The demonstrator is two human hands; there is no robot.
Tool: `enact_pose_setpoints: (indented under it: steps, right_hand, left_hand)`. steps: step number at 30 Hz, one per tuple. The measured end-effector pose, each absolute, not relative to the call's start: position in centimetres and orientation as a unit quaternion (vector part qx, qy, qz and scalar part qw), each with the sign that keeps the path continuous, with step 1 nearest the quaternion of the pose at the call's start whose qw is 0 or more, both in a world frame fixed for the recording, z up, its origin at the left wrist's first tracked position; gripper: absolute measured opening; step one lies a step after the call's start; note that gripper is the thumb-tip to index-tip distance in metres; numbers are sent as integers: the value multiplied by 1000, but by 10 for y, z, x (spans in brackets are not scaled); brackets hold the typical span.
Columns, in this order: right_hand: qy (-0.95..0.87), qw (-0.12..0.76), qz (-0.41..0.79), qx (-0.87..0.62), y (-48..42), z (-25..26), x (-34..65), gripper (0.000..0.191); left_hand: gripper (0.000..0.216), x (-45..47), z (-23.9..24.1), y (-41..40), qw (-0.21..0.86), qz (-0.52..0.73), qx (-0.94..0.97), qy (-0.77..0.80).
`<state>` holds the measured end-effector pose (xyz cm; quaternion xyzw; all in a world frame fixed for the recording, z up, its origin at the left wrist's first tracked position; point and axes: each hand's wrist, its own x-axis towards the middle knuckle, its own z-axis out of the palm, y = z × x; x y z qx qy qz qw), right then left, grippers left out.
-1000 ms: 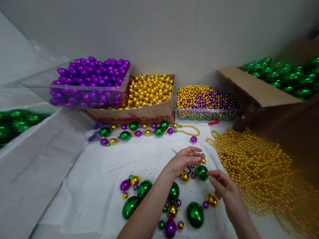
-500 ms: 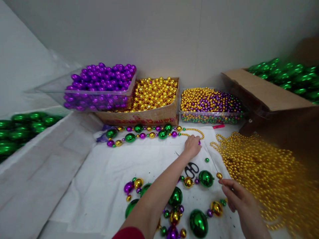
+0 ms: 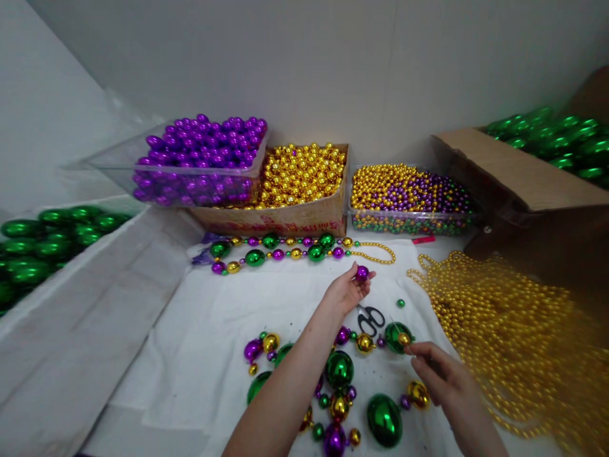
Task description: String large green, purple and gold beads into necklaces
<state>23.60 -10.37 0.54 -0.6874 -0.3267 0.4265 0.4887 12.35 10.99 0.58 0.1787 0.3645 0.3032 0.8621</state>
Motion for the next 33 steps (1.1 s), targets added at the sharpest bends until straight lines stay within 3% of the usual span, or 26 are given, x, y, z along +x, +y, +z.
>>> enact_pose_setpoints:
  steps: [20,33]
  right_hand:
    - [-348,465,426,-693,-114,4,231,27]
    - [-312,468,425,-709,-100,11,221,42]
  left_hand:
    - [35,115,14,94,864,292,183,366]
    - [25,116,6,77,882,329,202,269]
